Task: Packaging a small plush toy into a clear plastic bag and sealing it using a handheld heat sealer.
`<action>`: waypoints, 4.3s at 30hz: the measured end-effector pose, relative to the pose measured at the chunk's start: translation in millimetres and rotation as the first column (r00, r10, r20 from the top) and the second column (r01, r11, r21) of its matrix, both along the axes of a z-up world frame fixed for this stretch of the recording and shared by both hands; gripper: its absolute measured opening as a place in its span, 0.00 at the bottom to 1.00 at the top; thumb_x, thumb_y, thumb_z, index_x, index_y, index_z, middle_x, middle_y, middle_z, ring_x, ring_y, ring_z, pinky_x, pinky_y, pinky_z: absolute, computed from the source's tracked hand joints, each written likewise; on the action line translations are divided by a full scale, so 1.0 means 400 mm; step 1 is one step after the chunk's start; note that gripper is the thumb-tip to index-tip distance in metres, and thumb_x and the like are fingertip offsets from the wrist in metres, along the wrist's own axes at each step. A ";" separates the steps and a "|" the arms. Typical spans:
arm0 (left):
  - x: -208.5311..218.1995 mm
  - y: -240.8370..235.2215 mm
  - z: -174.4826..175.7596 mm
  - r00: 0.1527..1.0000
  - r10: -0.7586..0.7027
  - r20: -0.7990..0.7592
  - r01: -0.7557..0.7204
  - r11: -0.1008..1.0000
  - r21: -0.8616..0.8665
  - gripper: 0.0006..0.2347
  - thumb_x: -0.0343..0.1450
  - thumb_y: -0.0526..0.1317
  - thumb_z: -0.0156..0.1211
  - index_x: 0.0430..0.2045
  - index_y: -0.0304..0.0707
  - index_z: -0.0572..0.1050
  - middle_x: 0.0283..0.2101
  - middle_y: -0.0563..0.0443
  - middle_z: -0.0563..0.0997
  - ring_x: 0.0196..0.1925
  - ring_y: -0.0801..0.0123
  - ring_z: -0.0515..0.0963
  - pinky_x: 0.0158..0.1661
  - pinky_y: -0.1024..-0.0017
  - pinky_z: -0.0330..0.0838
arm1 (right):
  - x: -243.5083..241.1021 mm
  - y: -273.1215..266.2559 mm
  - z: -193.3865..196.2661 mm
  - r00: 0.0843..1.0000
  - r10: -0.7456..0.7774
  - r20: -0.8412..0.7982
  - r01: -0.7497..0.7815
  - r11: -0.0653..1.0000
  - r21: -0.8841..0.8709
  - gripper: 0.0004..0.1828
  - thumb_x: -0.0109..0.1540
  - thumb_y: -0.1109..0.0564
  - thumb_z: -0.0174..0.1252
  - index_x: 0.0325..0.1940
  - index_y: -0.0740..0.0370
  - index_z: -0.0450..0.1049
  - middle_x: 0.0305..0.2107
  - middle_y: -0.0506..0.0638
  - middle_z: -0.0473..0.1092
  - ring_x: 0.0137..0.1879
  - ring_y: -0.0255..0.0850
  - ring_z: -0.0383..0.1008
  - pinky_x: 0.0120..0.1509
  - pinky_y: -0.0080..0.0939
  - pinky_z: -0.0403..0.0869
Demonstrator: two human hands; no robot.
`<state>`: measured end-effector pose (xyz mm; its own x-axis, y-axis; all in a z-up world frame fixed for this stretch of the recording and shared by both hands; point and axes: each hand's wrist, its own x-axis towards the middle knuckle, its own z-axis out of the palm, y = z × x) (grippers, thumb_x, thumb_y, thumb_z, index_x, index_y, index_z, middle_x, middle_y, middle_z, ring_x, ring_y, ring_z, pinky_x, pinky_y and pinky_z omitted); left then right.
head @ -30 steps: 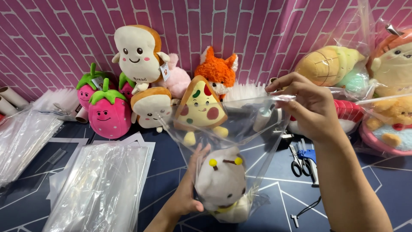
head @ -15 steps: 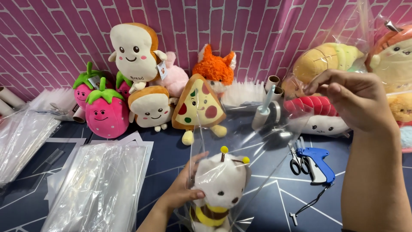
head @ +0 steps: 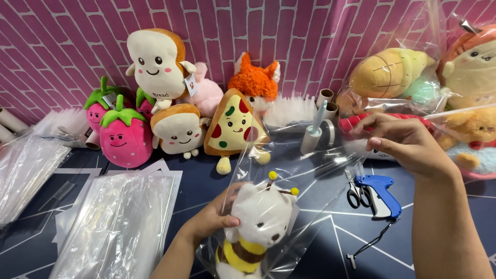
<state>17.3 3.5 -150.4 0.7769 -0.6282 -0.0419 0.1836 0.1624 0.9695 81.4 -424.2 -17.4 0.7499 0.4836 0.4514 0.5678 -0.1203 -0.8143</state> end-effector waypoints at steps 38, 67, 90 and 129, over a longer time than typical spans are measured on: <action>-0.194 0.093 0.021 0.839 0.541 -0.057 -0.271 0.507 0.818 0.36 0.66 0.61 0.48 0.72 0.67 0.49 0.51 0.49 0.85 0.53 0.64 0.85 0.55 0.72 0.68 | -0.026 -0.085 -0.431 0.551 -0.147 -0.821 0.170 0.983 -0.062 0.24 0.57 0.62 0.61 0.54 0.80 0.80 0.48 0.76 0.82 0.54 0.65 0.84 0.56 0.59 0.82; -0.163 0.055 -0.106 0.706 0.630 -0.323 -0.608 0.773 0.180 0.50 0.60 0.43 0.61 0.74 0.77 0.30 0.69 0.36 0.68 0.62 0.53 0.77 0.57 0.54 0.75 | -0.139 0.219 -0.464 0.839 -0.141 -0.525 -0.101 0.908 -0.406 0.60 0.40 0.44 0.84 0.72 0.48 0.61 0.66 0.47 0.67 0.71 0.47 0.69 0.73 0.51 0.73; -0.179 0.052 -0.170 0.860 0.486 0.158 -0.477 0.874 -0.090 0.63 0.59 0.58 0.78 0.72 0.58 0.20 0.73 0.31 0.58 0.73 0.54 0.64 0.65 0.58 0.63 | -0.118 0.234 -0.475 0.312 -0.127 -0.942 0.088 0.991 -0.104 0.43 0.52 0.57 0.66 0.73 0.53 0.65 0.53 0.67 0.76 0.57 0.60 0.77 0.58 0.56 0.80; -0.019 -0.046 0.034 0.916 -0.173 -0.362 0.326 0.847 0.420 0.36 0.62 0.56 0.63 0.66 0.43 0.66 0.62 0.49 0.77 0.60 0.65 0.79 0.56 0.73 0.74 | -0.323 0.090 -0.385 0.235 -0.541 -0.807 0.116 0.840 -0.530 0.19 0.67 0.50 0.57 0.52 0.68 0.80 0.28 0.61 0.80 0.18 0.51 0.79 0.20 0.38 0.72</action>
<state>9.9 -15.0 -136.9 0.4968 -0.6455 -0.5801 0.4479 -0.3818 0.8085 -47.8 -388.4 -171.5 0.6677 0.0142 -0.7443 -0.6668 -0.4331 -0.6065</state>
